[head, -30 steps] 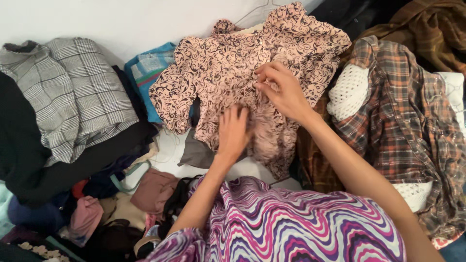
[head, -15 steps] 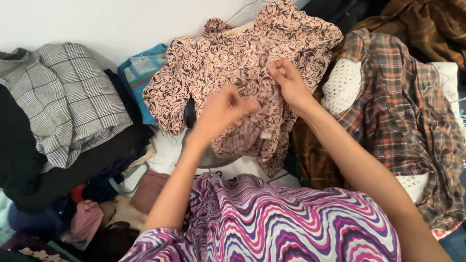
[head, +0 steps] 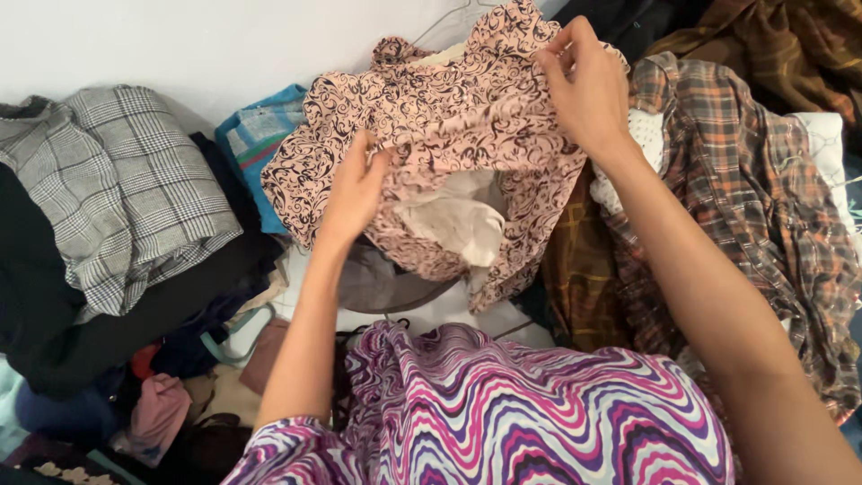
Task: The person sorts through a pile of clothes on the floor, picking up and examining various garments including a patterned blouse, a white top, and a plaid shirt. They handle each item individually, turning them over and placing them back into the pile.
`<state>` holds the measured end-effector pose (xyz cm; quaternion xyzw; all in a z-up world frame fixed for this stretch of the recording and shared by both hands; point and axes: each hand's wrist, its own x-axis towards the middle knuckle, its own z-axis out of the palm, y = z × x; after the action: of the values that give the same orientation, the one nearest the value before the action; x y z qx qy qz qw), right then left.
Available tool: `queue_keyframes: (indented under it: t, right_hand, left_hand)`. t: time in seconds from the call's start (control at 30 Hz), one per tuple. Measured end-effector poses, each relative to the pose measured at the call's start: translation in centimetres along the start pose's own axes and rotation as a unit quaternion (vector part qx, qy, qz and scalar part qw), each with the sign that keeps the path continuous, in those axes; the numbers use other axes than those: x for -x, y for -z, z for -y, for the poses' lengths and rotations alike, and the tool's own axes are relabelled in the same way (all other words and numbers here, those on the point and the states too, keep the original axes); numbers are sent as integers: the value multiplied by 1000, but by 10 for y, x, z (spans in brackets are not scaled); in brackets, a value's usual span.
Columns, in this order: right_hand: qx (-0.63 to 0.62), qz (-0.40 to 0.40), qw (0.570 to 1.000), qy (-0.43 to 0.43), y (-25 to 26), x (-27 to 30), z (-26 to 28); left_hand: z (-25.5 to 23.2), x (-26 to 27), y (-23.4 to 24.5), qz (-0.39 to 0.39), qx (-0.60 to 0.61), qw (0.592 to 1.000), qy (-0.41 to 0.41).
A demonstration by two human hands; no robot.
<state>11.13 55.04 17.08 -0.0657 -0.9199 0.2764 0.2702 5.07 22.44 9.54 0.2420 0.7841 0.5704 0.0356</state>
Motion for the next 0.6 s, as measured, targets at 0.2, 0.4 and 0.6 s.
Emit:
queue_keyframes:
  t: [0.2,0.4,0.6]
  right_hand:
    - [152,-103,963,196,-2,3,15]
    - [169,-38,900,399,8,8,20]
    - [256,56,923,283,-17,16,-3]
  left_hand:
    - [-38,-19,23,21,-120,991,57]
    - [-13,-25,56,207,-171,963,26]
    - [46,-24,69,327,-225,917,44]
